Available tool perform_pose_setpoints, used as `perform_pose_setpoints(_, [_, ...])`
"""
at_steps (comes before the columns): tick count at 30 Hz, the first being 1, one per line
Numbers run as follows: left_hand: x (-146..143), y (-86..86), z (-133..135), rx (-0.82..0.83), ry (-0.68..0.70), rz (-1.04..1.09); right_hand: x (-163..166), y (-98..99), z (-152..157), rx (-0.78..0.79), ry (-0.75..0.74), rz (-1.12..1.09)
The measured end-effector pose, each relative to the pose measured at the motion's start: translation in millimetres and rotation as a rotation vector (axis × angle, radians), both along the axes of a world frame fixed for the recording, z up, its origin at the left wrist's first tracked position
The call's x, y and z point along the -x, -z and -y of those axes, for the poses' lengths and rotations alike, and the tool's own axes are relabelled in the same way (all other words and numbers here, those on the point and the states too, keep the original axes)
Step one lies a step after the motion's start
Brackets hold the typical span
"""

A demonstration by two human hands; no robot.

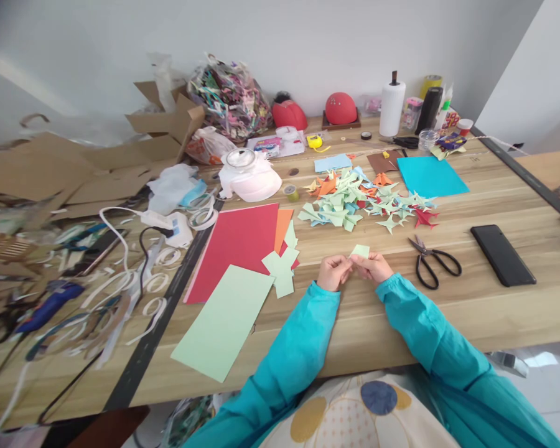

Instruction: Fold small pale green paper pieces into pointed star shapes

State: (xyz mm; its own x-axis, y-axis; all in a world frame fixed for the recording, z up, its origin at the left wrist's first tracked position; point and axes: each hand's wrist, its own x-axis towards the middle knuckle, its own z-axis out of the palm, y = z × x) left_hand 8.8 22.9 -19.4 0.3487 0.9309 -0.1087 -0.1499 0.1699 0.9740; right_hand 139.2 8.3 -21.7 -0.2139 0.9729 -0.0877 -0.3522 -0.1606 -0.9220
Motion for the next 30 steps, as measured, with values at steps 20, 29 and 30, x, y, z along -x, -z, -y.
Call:
perform_pose_setpoints(20, [-1.2,-0.3,-0.6,0.104,-0.015,0.239,-3.4,-2.7,-2.6,-0.022,0.044,-0.073])
perform_pose_setpoints(29, [-2.3,-8.3,-1.8,0.226,-0.022,0.362,-5.5,-2.6,-0.8,0.021,-0.104,-0.074])
perform_pose_setpoints(30, [-2.2,-9.8,-1.5,0.229,-0.017,0.37,-5.5,-2.1,-0.5,0.024,-0.118,-0.069])
